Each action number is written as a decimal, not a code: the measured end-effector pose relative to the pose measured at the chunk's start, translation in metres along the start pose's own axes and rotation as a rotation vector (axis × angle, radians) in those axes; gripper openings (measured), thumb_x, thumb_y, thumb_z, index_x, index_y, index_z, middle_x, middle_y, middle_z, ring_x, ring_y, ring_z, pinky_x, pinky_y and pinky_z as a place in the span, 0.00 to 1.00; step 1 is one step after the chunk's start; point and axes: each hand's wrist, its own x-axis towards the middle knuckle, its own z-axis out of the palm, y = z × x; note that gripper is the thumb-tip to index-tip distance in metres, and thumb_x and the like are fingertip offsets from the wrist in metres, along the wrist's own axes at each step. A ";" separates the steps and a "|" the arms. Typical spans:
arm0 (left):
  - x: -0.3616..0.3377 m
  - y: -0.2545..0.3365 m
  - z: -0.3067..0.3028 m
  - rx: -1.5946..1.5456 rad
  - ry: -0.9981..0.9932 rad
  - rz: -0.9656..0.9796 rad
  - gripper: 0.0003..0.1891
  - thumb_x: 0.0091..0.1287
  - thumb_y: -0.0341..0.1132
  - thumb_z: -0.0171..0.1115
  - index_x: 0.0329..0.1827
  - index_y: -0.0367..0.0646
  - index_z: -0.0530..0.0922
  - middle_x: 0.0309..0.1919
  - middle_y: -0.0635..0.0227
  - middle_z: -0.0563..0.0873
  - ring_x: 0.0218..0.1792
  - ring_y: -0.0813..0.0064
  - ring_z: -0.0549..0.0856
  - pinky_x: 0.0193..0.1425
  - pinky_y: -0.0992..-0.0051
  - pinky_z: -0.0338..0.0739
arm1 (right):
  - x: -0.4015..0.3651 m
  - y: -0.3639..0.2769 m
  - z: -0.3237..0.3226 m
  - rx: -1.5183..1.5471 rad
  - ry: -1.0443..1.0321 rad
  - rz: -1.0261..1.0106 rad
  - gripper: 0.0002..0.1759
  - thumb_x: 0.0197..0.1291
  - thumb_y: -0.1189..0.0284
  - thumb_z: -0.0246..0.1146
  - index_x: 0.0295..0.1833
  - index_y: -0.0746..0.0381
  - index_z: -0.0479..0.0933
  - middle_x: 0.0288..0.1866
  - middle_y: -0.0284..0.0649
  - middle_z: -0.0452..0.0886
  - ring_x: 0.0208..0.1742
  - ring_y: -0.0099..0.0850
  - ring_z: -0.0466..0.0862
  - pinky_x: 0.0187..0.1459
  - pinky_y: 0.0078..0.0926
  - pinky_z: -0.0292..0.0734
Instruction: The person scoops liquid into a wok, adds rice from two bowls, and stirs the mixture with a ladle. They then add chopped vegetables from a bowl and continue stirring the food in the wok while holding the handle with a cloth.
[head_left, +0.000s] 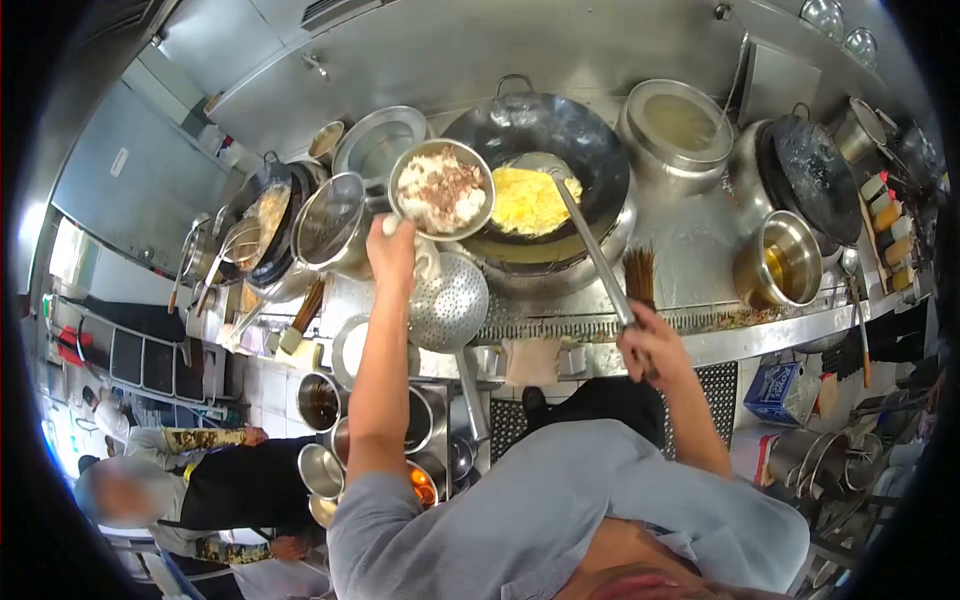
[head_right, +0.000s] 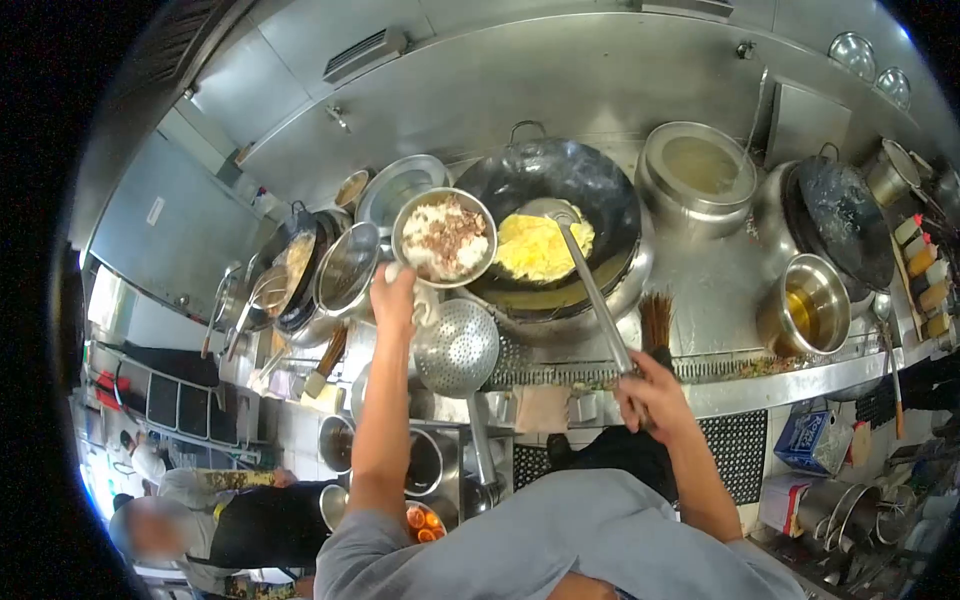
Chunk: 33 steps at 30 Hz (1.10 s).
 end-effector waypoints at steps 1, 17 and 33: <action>0.013 0.009 0.016 0.161 0.012 0.113 0.13 0.55 0.31 0.61 0.43 0.35 0.77 0.35 0.61 0.84 0.33 0.73 0.80 0.41 0.73 0.75 | -0.002 0.023 -0.018 -0.105 0.057 -0.028 0.30 0.60 0.74 0.60 0.68 0.65 0.62 0.19 0.34 0.71 0.13 0.22 0.69 0.14 0.19 0.62; 0.096 -0.039 0.164 1.178 0.006 0.532 0.12 0.58 0.32 0.61 0.45 0.46 0.74 0.46 0.56 0.75 0.42 0.45 0.80 0.43 0.53 0.79 | -0.044 -0.118 -0.124 -0.663 0.035 0.006 0.11 0.69 0.67 0.54 0.49 0.63 0.72 0.16 0.32 0.70 0.14 0.20 0.70 0.19 0.21 0.65; -0.380 -0.051 -0.081 -0.353 1.033 -0.308 0.20 0.62 0.33 0.63 0.56 0.37 0.73 0.45 0.63 0.83 0.44 0.73 0.82 0.49 0.72 0.77 | 0.075 -0.042 -0.033 -1.067 -0.855 -0.412 0.28 0.59 0.77 0.61 0.66 0.63 0.66 0.57 0.38 0.75 0.50 0.29 0.79 0.47 0.25 0.73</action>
